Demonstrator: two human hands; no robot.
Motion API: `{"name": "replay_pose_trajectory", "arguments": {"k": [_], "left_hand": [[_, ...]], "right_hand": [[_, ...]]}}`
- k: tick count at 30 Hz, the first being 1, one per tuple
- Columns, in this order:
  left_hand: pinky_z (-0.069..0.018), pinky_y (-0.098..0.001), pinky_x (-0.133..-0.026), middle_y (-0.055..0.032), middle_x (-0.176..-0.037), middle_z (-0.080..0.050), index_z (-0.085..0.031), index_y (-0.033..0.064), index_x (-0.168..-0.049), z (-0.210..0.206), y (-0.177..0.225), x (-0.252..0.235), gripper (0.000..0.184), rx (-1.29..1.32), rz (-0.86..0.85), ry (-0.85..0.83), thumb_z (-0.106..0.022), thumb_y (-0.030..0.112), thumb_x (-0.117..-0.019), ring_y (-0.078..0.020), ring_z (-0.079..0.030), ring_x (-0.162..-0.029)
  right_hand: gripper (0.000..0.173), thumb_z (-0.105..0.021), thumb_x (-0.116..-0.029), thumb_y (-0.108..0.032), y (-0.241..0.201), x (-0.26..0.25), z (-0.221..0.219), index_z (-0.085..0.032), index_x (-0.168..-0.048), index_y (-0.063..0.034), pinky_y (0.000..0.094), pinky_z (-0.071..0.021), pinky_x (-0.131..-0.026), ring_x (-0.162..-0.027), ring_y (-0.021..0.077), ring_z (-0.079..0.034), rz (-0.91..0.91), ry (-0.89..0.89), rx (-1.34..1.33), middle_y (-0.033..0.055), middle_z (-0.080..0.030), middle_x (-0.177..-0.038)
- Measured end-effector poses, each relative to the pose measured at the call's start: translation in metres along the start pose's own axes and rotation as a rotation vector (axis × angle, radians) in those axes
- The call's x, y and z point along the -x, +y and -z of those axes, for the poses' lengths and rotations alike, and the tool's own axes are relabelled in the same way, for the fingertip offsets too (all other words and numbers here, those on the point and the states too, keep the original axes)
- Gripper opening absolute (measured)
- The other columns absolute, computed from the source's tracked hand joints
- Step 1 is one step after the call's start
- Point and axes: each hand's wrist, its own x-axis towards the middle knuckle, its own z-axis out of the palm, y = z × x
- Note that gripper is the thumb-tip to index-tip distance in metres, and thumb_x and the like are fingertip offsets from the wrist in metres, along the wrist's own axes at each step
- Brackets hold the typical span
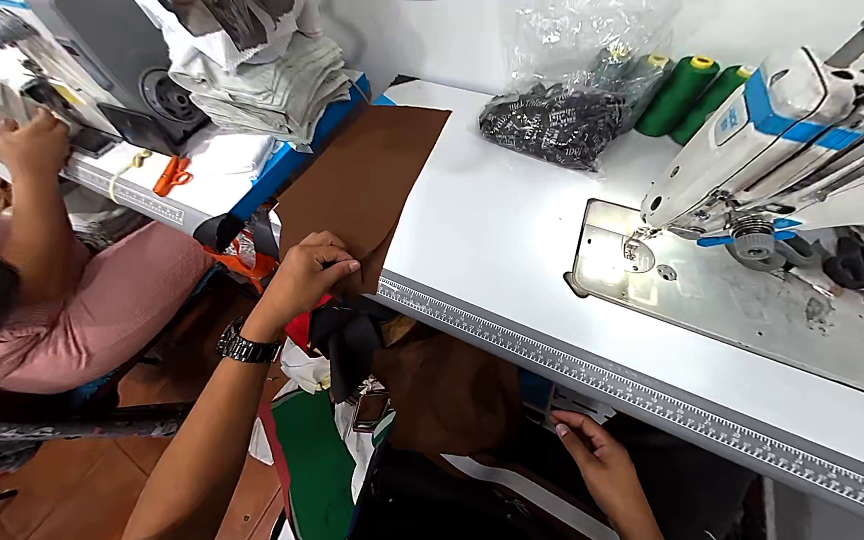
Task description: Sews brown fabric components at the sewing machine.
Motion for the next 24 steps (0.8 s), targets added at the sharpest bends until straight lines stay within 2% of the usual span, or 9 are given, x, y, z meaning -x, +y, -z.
{"name": "replay_pose_trajectory", "arguments": {"k": [8, 12, 14, 15, 17, 19, 20, 22, 24], "left_hand": [[-0.0511, -0.0328, -0.09, -0.0037, -0.104, -0.066, -0.074, 0.0072, -0.088, 0.012, 0.006, -0.009, 0.019, 0.037, 0.011, 0.02, -0.063, 0.019, -0.0989, -0.0112, -0.062, -0.101], [-0.0518, -0.0256, -0.086, -0.0021, -0.104, -0.066, -0.074, 0.0081, -0.086, 0.016, 0.046, -0.02, 0.02, 0.119, -0.124, 0.023, -0.062, 0.019, -0.0981, -0.0081, -0.062, -0.099], [-0.0548, -0.027, -0.088, 0.0001, -0.104, -0.067, -0.074, 0.0102, -0.082, 0.006, 0.077, -0.023, 0.027, 0.299, -0.267, -0.103, -0.06, 0.025, -0.0997, -0.0087, -0.063, -0.101], [-0.0558, -0.0287, -0.092, 0.0004, -0.107, -0.069, -0.075, 0.0108, -0.085, -0.002, 0.089, -0.026, 0.033, 0.394, -0.339, -0.205, -0.057, 0.032, -0.1025, -0.0094, -0.064, -0.106], [-0.0528, -0.0342, -0.104, -0.0029, -0.122, -0.068, -0.076, 0.0082, -0.105, -0.019, 0.1, -0.034, 0.044, 0.403, -0.394, -0.331, -0.047, 0.042, -0.107, -0.0136, -0.062, -0.12], [-0.0458, -0.0437, -0.113, -0.0071, -0.138, -0.064, -0.072, 0.0077, -0.125, -0.038, 0.096, -0.042, 0.04, 0.095, -0.299, -0.256, -0.052, 0.036, -0.1052, -0.021, -0.056, -0.133], [-0.0397, -0.054, -0.116, -0.0124, -0.146, -0.058, -0.066, 0.0063, -0.134, -0.049, 0.092, -0.046, 0.045, -0.101, -0.222, -0.228, -0.057, 0.038, -0.1034, -0.0297, -0.051, -0.139], [-0.0282, -0.0697, -0.116, -0.0201, -0.157, -0.045, -0.054, 0.0064, -0.148, -0.072, 0.087, -0.05, 0.064, -0.362, -0.089, -0.241, -0.054, 0.052, -0.1023, -0.0428, -0.038, -0.147], [-0.0241, -0.0691, -0.118, -0.0161, -0.162, -0.039, -0.049, 0.0118, -0.153, -0.089, 0.095, -0.052, 0.071, -0.4, -0.103, -0.279, -0.043, 0.061, -0.1024, -0.0401, -0.032, -0.151]], "right_hand": [[0.026, -0.061, -0.0968, -0.017, -0.018, 0.004, -0.013, -0.072, -0.116, -0.0039, 0.0299, -0.0602, -0.09, -0.104, 0.0136, -0.072, 0.021, -0.065, -0.044, 0.0069, -0.075, -0.113], [0.026, -0.063, -0.0966, -0.018, -0.033, 0.0, -0.023, -0.072, -0.117, -0.0053, 0.0302, -0.0607, -0.089, -0.103, 0.013, -0.072, 0.043, -0.16, -0.059, 0.0057, -0.075, -0.115], [0.032, -0.066, -0.0963, -0.023, -0.043, -0.003, -0.033, -0.07, -0.123, -0.0049, 0.036, -0.0598, -0.094, -0.111, 0.0174, -0.07, 0.089, -0.227, -0.146, 0.0074, -0.073, -0.122], [0.042, -0.067, -0.0958, -0.03, -0.048, -0.005, -0.04, -0.067, -0.129, -0.0041, 0.0402, -0.0573, -0.099, -0.12, 0.0206, -0.067, 0.121, -0.272, -0.229, 0.009, -0.07, -0.13], [0.076, -0.073, -0.0898, -0.052, -0.059, -0.005, -0.055, -0.054, -0.145, -0.0027, 0.044, -0.0495, -0.111, -0.136, 0.0228, -0.056, 0.139, -0.366, -0.452, 0.0093, -0.06, -0.146], [0.1, -0.081, -0.0787, -0.059, -0.068, 0.0, -0.072, -0.042, -0.15, -0.001, 0.0381, -0.0498, -0.11, -0.131, 0.0158, -0.058, 0.082, -0.376, -0.733, 0.005, -0.061, -0.142], [0.101, -0.084, -0.0757, -0.057, -0.07, 0.003, -0.077, -0.04, -0.148, -0.0025, 0.0364, -0.0526, -0.105, -0.123, 0.0132, -0.062, 0.027, -0.365, -0.853, 0.0028, -0.065, -0.135], [0.082, -0.085, -0.0792, -0.046, -0.072, 0.01, -0.079, -0.05, -0.14, -0.0044, 0.0373, -0.0575, -0.099, -0.111, 0.013, -0.068, -0.075, -0.331, -0.954, 0.0025, -0.071, -0.122], [0.033, -0.074, -0.0922, -0.019, -0.067, 0.014, -0.074, -0.066, -0.121, -0.004, 0.0365, -0.0595, -0.09, -0.098, 0.0137, -0.071, -0.081, -0.311, -0.928, 0.0041, -0.074, -0.106]]}}
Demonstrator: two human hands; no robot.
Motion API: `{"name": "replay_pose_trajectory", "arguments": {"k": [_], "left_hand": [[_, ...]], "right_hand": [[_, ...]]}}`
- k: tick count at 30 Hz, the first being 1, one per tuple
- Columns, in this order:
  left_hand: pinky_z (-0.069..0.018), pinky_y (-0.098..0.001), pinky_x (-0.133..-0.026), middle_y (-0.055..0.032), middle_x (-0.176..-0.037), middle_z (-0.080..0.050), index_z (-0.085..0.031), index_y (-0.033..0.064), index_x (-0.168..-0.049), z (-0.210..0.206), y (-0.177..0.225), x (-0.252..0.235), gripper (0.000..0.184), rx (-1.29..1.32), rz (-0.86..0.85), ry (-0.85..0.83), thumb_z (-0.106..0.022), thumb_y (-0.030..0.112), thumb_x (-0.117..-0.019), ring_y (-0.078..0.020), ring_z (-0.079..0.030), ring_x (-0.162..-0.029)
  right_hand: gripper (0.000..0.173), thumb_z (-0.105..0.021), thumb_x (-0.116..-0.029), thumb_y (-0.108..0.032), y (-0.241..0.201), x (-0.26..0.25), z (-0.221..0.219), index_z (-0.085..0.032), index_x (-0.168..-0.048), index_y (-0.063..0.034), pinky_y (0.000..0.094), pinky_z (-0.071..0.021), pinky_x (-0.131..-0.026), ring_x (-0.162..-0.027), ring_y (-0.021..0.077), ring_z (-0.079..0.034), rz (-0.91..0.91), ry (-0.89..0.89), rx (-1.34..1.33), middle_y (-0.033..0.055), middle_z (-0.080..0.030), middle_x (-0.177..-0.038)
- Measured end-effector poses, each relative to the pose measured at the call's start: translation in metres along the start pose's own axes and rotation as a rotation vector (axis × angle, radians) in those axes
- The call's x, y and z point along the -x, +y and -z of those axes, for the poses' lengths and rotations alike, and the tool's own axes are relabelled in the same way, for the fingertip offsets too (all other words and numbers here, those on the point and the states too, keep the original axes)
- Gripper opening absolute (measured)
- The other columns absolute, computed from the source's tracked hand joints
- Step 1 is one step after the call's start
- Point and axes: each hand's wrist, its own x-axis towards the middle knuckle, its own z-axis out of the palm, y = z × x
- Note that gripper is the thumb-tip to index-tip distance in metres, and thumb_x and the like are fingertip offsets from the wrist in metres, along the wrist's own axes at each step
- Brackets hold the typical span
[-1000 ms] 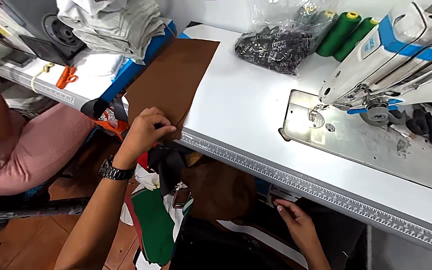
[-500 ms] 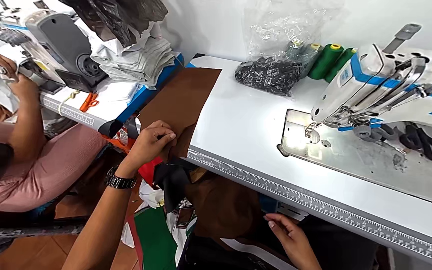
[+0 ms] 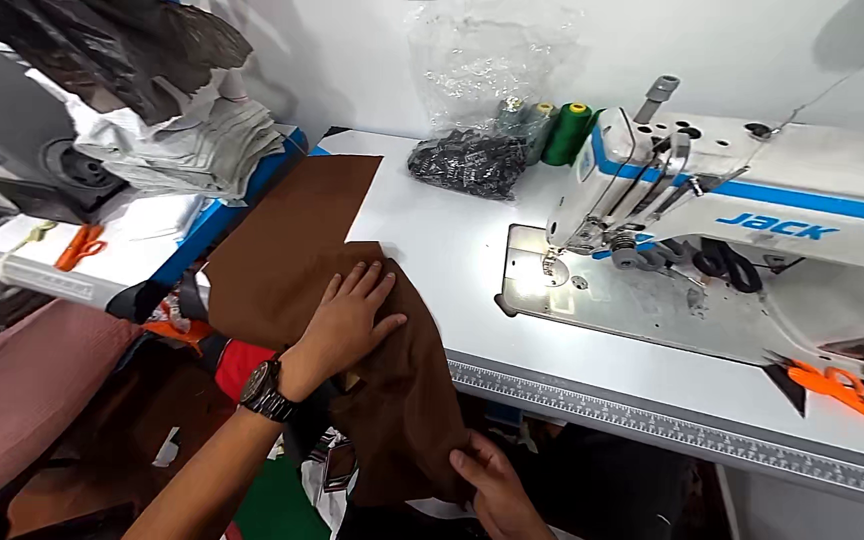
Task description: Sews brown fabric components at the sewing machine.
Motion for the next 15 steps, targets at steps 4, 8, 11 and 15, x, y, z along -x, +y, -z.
{"name": "replay_pose_trajectory", "arguments": {"k": [4, 8, 11, 15], "left_hand": [[-0.0195, -0.0615, -0.124, -0.0039, -0.166, -0.035, -0.048, 0.0232, -0.155, -0.015, 0.044, -0.024, 0.066, 0.167, -0.303, -0.077, -0.033, 0.063, -0.1039, -0.0273, -0.026, -0.156], [-0.0239, -0.0535, -0.125, -0.0103, -0.168, -0.028, -0.044, 0.0182, -0.157, -0.032, 0.099, -0.046, 0.072, 0.225, -0.499, -0.074, -0.047, 0.062, -0.0997, -0.0281, -0.023, -0.156], [-0.0217, -0.0527, -0.126, -0.011, -0.168, -0.029, -0.045, 0.019, -0.157, -0.044, 0.121, -0.055, 0.073, 0.158, -0.575, -0.075, -0.04, 0.066, -0.1004, -0.0279, -0.022, -0.157], [-0.0194, -0.0528, -0.126, -0.0087, -0.169, -0.028, -0.042, 0.02, -0.158, -0.046, 0.128, -0.07, 0.073, 0.121, -0.601, -0.124, -0.036, 0.066, -0.1018, -0.0277, -0.021, -0.157]], "right_hand": [[0.014, -0.064, -0.0958, -0.004, -0.008, 0.036, 0.037, -0.072, -0.107, -0.0069, 0.0299, -0.0585, -0.085, -0.092, 0.0067, -0.07, 0.002, -0.045, 0.257, -0.0023, -0.075, -0.097], [0.014, -0.065, -0.0964, -0.006, -0.027, 0.076, 0.079, -0.072, -0.107, 0.0013, 0.0267, -0.0578, -0.084, -0.09, 0.0034, -0.069, -0.064, -0.048, 0.543, 0.0013, -0.074, -0.098], [0.024, -0.064, -0.0981, -0.011, -0.036, 0.098, 0.102, -0.071, -0.116, 0.0035, 0.035, -0.0574, -0.093, -0.101, 0.0139, -0.07, -0.103, 0.022, 0.752, 0.0118, -0.073, -0.11], [0.028, -0.063, -0.0995, -0.013, -0.051, 0.122, 0.131, -0.07, -0.123, -0.001, 0.0399, -0.0578, -0.099, -0.113, 0.0198, -0.07, -0.087, 0.236, 0.857, 0.0116, -0.072, -0.122]]}}
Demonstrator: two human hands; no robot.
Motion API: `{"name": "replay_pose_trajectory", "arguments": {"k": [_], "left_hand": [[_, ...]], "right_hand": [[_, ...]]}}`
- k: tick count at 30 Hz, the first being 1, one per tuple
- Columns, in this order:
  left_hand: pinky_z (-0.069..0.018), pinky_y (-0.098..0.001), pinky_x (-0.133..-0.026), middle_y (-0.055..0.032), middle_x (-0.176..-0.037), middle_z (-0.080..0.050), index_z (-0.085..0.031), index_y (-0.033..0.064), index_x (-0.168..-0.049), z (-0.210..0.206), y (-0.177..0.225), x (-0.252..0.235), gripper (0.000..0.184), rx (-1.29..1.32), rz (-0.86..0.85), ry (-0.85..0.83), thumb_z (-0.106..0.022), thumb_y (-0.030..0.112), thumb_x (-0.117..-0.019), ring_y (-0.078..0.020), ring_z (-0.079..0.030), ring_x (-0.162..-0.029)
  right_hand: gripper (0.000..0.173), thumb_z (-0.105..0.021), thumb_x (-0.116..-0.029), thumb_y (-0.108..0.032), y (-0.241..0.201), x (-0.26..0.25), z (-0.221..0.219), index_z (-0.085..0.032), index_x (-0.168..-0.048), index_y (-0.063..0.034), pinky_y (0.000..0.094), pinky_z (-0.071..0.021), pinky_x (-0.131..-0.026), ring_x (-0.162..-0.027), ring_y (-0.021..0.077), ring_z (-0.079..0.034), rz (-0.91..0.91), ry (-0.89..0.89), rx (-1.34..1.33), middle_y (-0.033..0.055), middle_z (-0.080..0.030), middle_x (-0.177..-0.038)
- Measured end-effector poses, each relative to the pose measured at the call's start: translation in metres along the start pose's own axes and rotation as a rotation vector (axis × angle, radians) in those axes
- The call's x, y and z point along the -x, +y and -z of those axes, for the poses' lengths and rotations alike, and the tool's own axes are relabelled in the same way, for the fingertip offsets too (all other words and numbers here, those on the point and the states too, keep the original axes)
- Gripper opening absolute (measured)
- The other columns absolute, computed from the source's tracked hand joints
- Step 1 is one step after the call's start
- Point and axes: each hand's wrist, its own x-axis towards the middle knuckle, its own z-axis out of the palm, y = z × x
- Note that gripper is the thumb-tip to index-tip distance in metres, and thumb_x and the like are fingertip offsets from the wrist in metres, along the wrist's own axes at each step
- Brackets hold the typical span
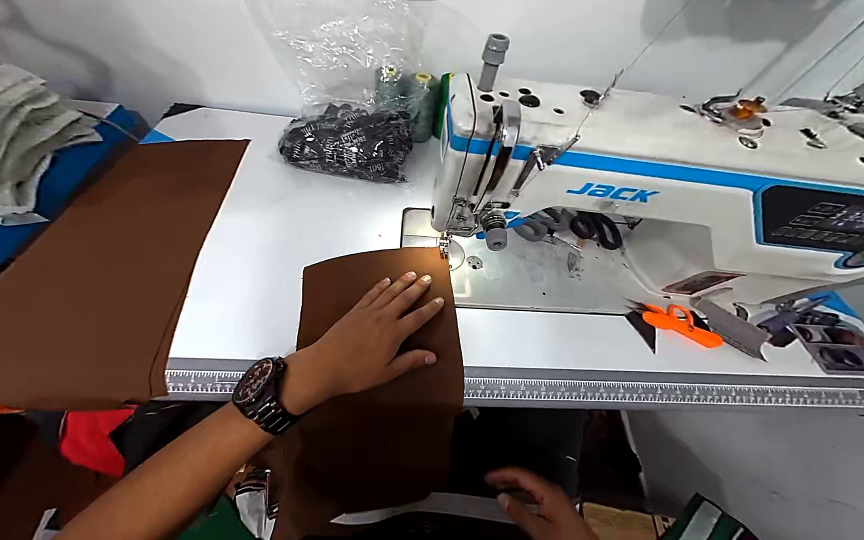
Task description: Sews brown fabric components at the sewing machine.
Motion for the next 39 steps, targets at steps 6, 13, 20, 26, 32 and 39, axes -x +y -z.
{"name": "replay_pose_trajectory", "arguments": {"k": [6, 13, 20, 26, 32, 39], "left_hand": [[-0.0222, -0.0629, -0.121, -0.0194, -0.166, -0.03, -0.04, 0.0152, -0.158, 0.009, -0.013, -0.019, 0.072, 0.045, -0.068, -0.056, -0.035, 0.062, -0.1036, -0.0405, -0.024, -0.155], [-0.0476, -0.0503, -0.106, -0.0211, -0.131, -0.064, -0.065, 0.001, -0.13, 0.027, 0.048, 0.024, 0.043, 0.193, -0.125, 0.25, -0.049, 0.033, -0.1073, -0.0353, -0.059, -0.126], [-0.0517, -0.0477, -0.106, -0.01, -0.135, -0.064, -0.061, 0.0102, -0.14, -0.131, 0.117, 0.09, 0.044, 0.588, 0.102, -0.363, -0.067, 0.027, -0.0998, -0.0252, -0.063, -0.124], [-0.0604, -0.0424, -0.085, -0.003, -0.097, -0.074, -0.073, 0.0108, -0.109, -0.16, 0.112, 0.108, 0.015, 0.792, 0.245, -0.327, -0.073, 0.013, -0.0945, -0.0165, -0.072, -0.088], [-0.058, -0.0437, -0.068, 0.0004, -0.075, -0.07, -0.073, 0.014, -0.094, -0.162, 0.109, 0.109, 0.007, 0.683, 0.194, -0.25, -0.075, 0.021, -0.0942, -0.0155, -0.067, -0.068], [-0.0574, -0.0399, -0.093, -0.0002, -0.106, -0.073, -0.073, 0.0115, -0.086, -0.158, 0.114, 0.113, 0.011, 0.569, 0.079, -0.064, -0.077, 0.021, -0.0915, -0.0169, -0.068, -0.104]], "right_hand": [[0.023, -0.066, -0.0986, -0.018, 0.019, 0.006, 0.051, -0.074, -0.118, -0.0099, 0.0451, -0.0583, -0.096, -0.109, 0.0181, -0.071, 0.067, 0.176, 0.409, 0.0053, -0.074, -0.116], [0.038, -0.085, -0.0842, -0.03, 0.054, 0.013, 0.018, -0.075, -0.12, -0.0206, 0.0578, -0.0532, -0.091, -0.106, 0.027, -0.066, 0.06, 0.067, 0.663, 0.0038, -0.071, -0.11], [0.011, -0.08, -0.0881, -0.021, 0.048, 0.005, 0.014, -0.073, -0.093, -0.0153, 0.0502, -0.0557, -0.089, -0.102, 0.0202, -0.066, 0.033, 0.035, 0.582, 0.0009, -0.069, -0.106], [0.019, -0.081, -0.0874, -0.015, 0.044, 0.006, 0.032, -0.073, -0.105, -0.0129, 0.0321, -0.0587, -0.071, -0.076, 0.01, -0.066, 0.018, -0.015, 0.377, -0.0013, -0.07, -0.085], [0.006, -0.082, -0.0864, -0.018, 0.053, 0.005, 0.037, -0.078, -0.09, -0.0147, 0.0265, -0.0592, -0.076, -0.081, 0.005, -0.067, 0.157, 0.088, 0.385, -0.005, -0.071, -0.088], [0.019, -0.077, -0.0908, -0.014, 0.039, 0.014, 0.034, -0.07, -0.109, -0.0136, 0.0299, -0.058, -0.071, -0.076, 0.0081, -0.066, 0.074, 0.023, 0.419, -0.0026, -0.071, -0.091]]}}
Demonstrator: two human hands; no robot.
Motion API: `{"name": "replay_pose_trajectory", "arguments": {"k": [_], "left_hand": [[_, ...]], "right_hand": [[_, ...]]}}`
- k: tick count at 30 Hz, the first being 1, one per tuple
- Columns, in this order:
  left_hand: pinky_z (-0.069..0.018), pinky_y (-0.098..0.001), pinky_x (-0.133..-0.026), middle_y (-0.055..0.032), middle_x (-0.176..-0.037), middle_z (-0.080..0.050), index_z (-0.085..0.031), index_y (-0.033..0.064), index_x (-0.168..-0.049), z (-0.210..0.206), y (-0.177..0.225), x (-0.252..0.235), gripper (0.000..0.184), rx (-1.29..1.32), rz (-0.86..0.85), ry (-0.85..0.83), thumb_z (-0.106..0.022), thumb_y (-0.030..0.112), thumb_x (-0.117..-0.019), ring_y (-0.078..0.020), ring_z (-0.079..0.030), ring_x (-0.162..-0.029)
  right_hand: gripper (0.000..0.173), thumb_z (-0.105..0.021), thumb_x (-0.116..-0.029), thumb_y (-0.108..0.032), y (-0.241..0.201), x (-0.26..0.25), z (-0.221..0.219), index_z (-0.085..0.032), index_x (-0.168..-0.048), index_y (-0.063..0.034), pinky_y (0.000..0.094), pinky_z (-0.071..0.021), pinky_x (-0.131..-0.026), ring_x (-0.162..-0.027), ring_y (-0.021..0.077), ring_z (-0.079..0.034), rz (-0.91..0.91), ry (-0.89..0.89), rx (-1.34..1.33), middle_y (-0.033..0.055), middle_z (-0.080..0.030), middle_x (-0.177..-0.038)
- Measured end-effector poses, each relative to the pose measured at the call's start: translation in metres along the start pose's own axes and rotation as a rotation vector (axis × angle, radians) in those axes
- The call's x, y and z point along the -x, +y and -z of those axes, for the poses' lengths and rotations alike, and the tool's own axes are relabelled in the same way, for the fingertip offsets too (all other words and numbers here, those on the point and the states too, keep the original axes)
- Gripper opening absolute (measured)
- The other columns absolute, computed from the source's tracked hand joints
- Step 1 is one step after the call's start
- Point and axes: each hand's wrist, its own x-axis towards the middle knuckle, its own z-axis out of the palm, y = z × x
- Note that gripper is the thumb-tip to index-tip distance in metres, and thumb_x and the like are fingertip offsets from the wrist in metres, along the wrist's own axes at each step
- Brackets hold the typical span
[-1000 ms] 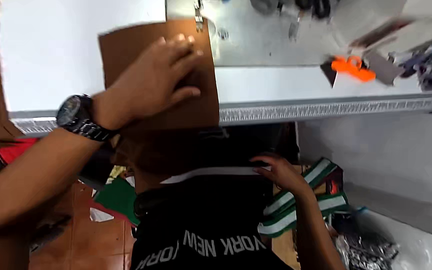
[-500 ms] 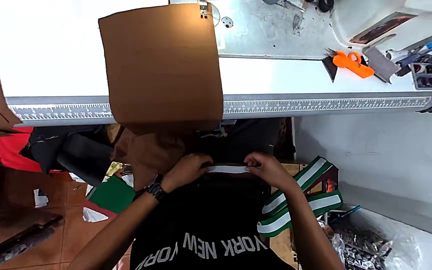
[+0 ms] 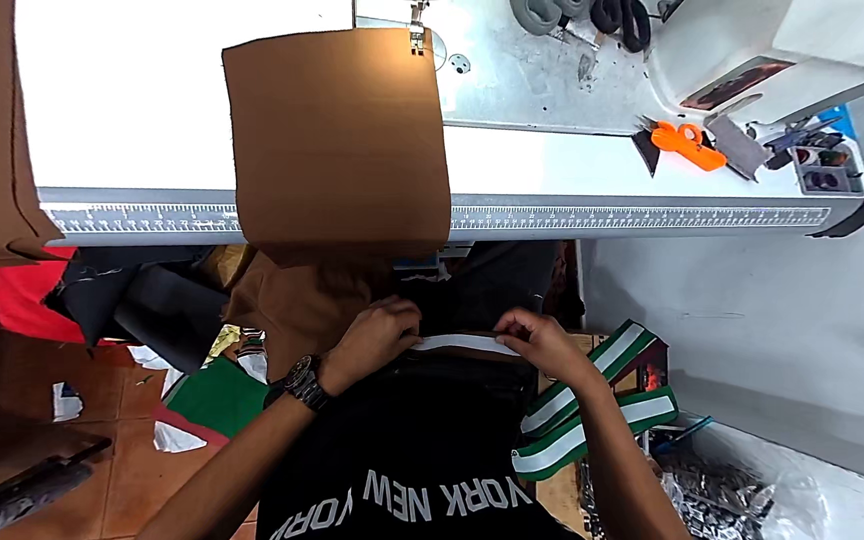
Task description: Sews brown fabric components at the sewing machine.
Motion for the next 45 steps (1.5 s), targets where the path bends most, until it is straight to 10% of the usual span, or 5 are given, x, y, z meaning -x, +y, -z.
{"name": "replay_pose_trajectory", "arguments": {"k": [6, 19, 27, 35, 45], "left_hand": [[-0.0589, -0.0324, -0.065, 0.006, -0.079, -0.07, -0.07, 0.0161, -0.109, 0.035, 0.007, 0.01, 0.02, 0.267, 0.097, -0.135, -0.075, 0.03, -0.0942, -0.0069, -0.066, -0.067], [-0.055, -0.0323, -0.098, 0.0035, -0.137, -0.064, -0.07, 0.0124, -0.075, 0.089, -0.012, 0.065, 0.028, 0.453, 0.124, -0.225, -0.078, 0.035, -0.0884, -0.0085, -0.06, -0.123], [-0.0576, -0.0207, -0.061, -0.0008, -0.079, -0.074, -0.075, 0.011, -0.095, 0.138, 0.005, 0.092, 0.008, 0.791, 0.298, 0.189, -0.078, 0.011, -0.0875, -0.0059, -0.068, -0.066], [-0.0603, -0.0227, -0.078, 0.0043, -0.093, -0.072, -0.073, 0.0096, -0.098, 0.212, 0.053, 0.042, 0.01, 0.334, -0.172, 0.244, -0.072, 0.019, -0.0955, -0.005, -0.068, -0.087], [-0.0594, -0.0183, -0.072, 0.0097, -0.093, -0.074, -0.078, 0.0142, -0.1, 0.274, 0.071, -0.043, 0.014, -0.113, -0.236, 0.34, -0.066, 0.022, -0.0983, 0.002, -0.068, -0.081]], "right_hand": [[0.007, -0.073, -0.0942, -0.015, -0.004, -0.002, 0.012, -0.075, -0.099, -0.0122, 0.025, -0.0574, -0.074, -0.08, 0.0051, -0.067, 0.061, -0.13, -0.163, -0.0035, -0.072, -0.089], [0.016, -0.07, -0.0953, -0.033, -0.028, 0.01, 0.059, -0.07, -0.094, -0.0172, 0.0155, -0.0515, -0.061, -0.068, -0.0009, -0.061, 0.187, -0.128, -0.683, -0.0071, -0.064, -0.076], [0.018, -0.071, -0.0933, -0.043, -0.017, 0.006, 0.067, -0.069, -0.093, -0.0245, 0.0127, -0.05, -0.059, -0.065, -0.0045, -0.059, 0.209, -0.039, -0.68, -0.0124, -0.061, -0.075], [0.083, -0.077, -0.0854, -0.053, -0.108, -0.069, -0.005, -0.049, -0.151, -0.0103, 0.0385, -0.057, -0.099, -0.119, 0.0158, -0.066, 0.377, -0.451, -0.53, 0.0028, -0.069, -0.132], [0.024, -0.062, -0.1038, -0.02, -0.182, -0.087, -0.03, -0.072, -0.1, 0.0019, 0.0278, -0.063, -0.077, -0.083, 0.0095, -0.075, 0.637, 0.081, -0.728, 0.0073, -0.078, -0.092]]}}
